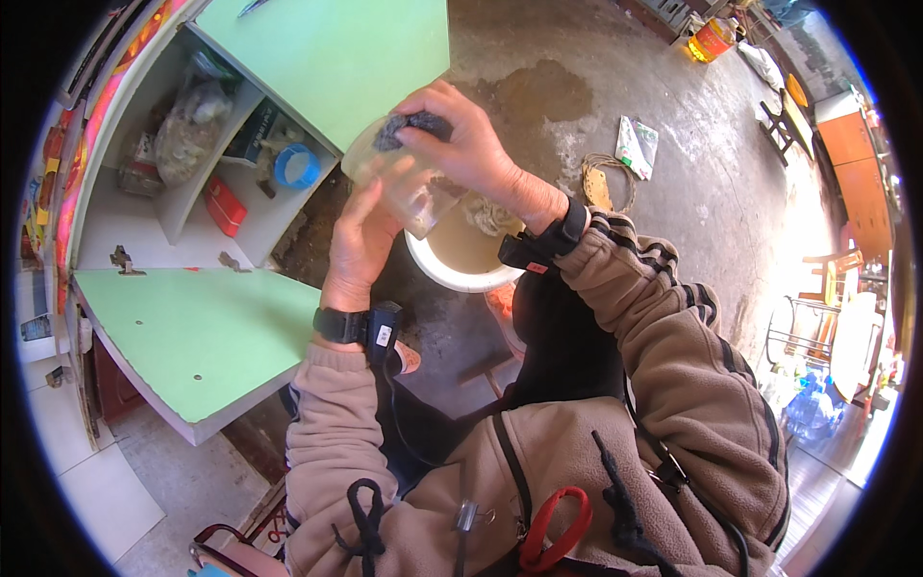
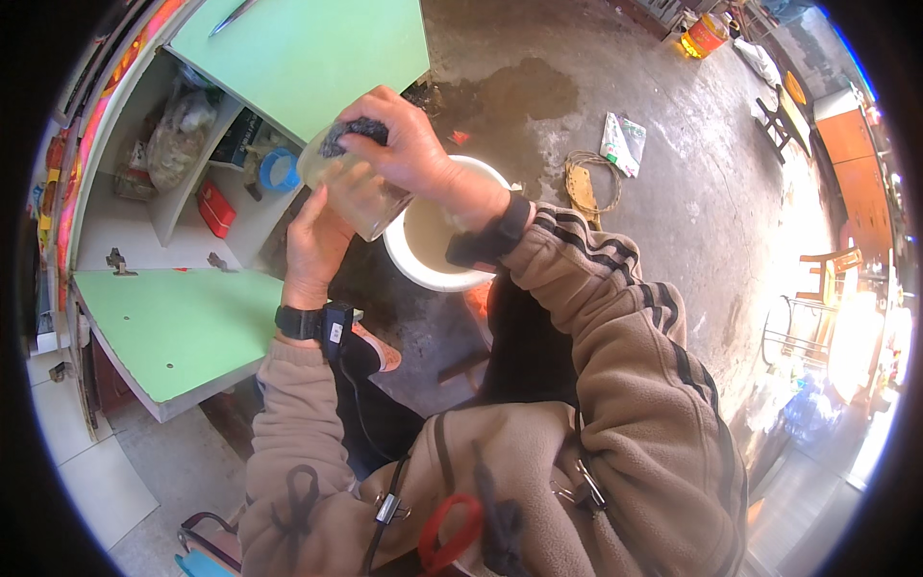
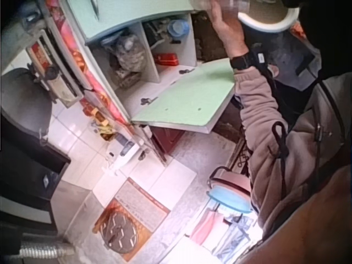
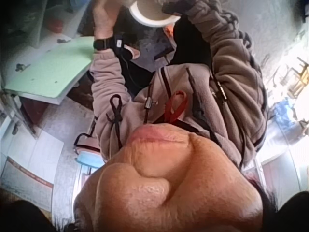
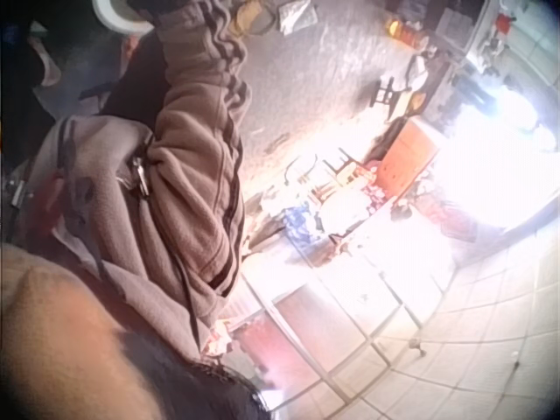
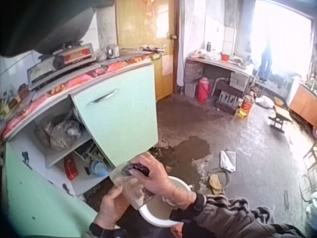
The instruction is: The person scrubs the inside of a clear jar with a steel wool pad, repeatedly dipping the pad into a white bucket of water to rinse it. The person holds the jar with one hand and scrubs with the other, occasionally rotating the jar to reach different areas.
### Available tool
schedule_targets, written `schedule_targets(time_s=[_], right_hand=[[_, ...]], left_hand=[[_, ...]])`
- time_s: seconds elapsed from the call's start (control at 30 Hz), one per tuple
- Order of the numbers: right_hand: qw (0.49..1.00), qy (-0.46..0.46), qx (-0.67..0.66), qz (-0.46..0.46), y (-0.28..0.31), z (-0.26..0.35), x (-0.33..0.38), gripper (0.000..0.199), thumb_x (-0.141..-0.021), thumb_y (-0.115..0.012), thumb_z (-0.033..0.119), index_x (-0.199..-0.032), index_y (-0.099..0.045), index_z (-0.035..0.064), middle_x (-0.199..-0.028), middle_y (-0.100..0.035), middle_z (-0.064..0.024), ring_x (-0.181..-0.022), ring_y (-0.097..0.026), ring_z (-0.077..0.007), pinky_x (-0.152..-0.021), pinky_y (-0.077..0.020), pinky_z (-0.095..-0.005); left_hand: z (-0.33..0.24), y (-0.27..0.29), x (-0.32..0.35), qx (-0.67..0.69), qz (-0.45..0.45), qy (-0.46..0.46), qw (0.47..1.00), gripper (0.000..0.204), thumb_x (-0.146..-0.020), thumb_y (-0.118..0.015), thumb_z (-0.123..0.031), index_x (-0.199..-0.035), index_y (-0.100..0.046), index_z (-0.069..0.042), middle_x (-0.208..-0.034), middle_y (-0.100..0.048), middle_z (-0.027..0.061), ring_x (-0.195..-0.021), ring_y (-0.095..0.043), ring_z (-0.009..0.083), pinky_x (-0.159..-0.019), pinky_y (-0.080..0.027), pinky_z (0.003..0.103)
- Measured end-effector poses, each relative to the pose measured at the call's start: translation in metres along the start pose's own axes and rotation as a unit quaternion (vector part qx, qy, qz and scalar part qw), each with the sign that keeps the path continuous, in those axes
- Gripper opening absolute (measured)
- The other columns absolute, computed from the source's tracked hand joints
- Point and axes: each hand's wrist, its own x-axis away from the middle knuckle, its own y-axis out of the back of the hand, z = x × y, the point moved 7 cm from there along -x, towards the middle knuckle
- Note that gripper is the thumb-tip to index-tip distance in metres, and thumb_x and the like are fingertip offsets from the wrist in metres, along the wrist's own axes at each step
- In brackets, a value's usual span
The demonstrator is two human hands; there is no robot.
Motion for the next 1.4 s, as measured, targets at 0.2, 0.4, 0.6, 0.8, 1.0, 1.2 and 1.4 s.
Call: schedule_targets(time_s=[0.2, 0.4, 0.6, 0.8, 1.0, 1.2, 1.4], right_hand=[[0.999, 0.014, 0.015, 0.029, -0.013, 0.003, 0.006, 0.027, -0.091, -0.086, 0.007, -0.116, -0.077, 0.0074, -0.111, -0.068, -0.0114, -0.101, -0.073, -0.0310, -0.092, -0.0594, -0.0402], [0.988, -0.138, -0.065, 0.008, -0.012, -0.033, 0.003, 0.023, -0.096, -0.085, 0.012, -0.116, -0.078, 0.0027, -0.113, -0.072, -0.0119, -0.104, -0.076, -0.0263, -0.095, -0.0614, -0.0393], [0.986, -0.147, -0.077, 0.003, -0.012, -0.030, 0.006, 0.022, -0.095, -0.086, 0.010, -0.114, -0.079, 0.0038, -0.112, -0.072, -0.0119, -0.099, -0.075, -0.0256, -0.091, -0.0617, -0.0385], [0.998, 0.059, 0.032, -0.016, -0.017, 0.003, 0.010, 0.023, -0.091, -0.085, 0.007, -0.113, -0.079, 0.0082, -0.112, -0.071, -0.0133, -0.097, -0.074, -0.0314, -0.087, -0.0596, -0.0396], [0.991, -0.079, -0.108, -0.005, -0.016, -0.025, 0.007, 0.020, -0.094, -0.085, 0.011, -0.112, -0.079, 0.0058, -0.110, -0.071, -0.0125, -0.097, -0.075, -0.0294, -0.089, -0.0599, -0.0387], [0.999, 0.017, -0.011, 0.038, -0.022, 0.010, 0.031, 0.021, -0.092, -0.085, 0.009, -0.111, -0.079, 0.0059, -0.107, -0.070, -0.0133, -0.096, -0.072, -0.0338, -0.088, -0.0593, -0.0418], [0.999, -0.032, 0.024, -0.024, -0.015, -0.002, 0.011, 0.022, -0.090, -0.085, 0.010, -0.111, -0.079, 0.0086, -0.106, -0.069, -0.0140, -0.102, -0.070, -0.0365, -0.087, -0.0584, -0.0427]], left_hand=[[0.004, 0.007, -0.005, -0.044, -0.038, -0.021, 0.998, 0.064, -0.107, -0.070, -0.048, -0.152, -0.058, -0.004, -0.139, -0.070, 0.0123, -0.127, -0.069, 0.0253, -0.109, -0.054, 0.043], [0.004, 0.015, -0.001, -0.050, -0.075, -0.015, 0.996, 0.064, -0.102, -0.073, -0.043, -0.151, -0.059, -0.004, -0.136, -0.070, 0.0102, -0.124, -0.068, 0.0237, -0.108, -0.054, 0.043], [-0.002, 0.014, 0.007, -0.001, -0.076, -0.032, 0.997, 0.067, -0.100, -0.073, -0.043, -0.152, -0.057, -0.004, -0.138, -0.068, 0.0102, -0.128, -0.065, 0.0241, -0.110, -0.053, 0.044], [0.003, 0.020, 0.001, -0.019, -0.063, -0.019, 0.998, 0.067, -0.100, -0.071, -0.043, -0.153, -0.056, -0.005, -0.141, -0.066, 0.0109, -0.130, -0.065, 0.0259, -0.112, -0.052, 0.045], [-0.001, 0.015, 0.001, -0.046, -0.078, -0.046, 0.995, 0.068, -0.103, -0.068, -0.049, -0.153, -0.056, -0.005, -0.145, -0.065, 0.0125, -0.131, -0.065, 0.0278, -0.113, -0.052, 0.045], [-0.014, 0.025, -0.005, 0.082, -0.113, -0.079, 0.987, 0.067, -0.110, -0.056, -0.058, -0.153, -0.057, -0.005, -0.141, -0.067, 0.0126, -0.130, -0.066, 0.0276, -0.109, -0.055, 0.046], [0.006, 0.022, -0.004, 0.025, -0.114, -0.045, 0.992, 0.070, -0.111, -0.051, -0.061, -0.154, -0.057, -0.006, -0.144, -0.066, 0.0112, -0.132, -0.066, 0.0262, -0.108, -0.056, 0.043]])
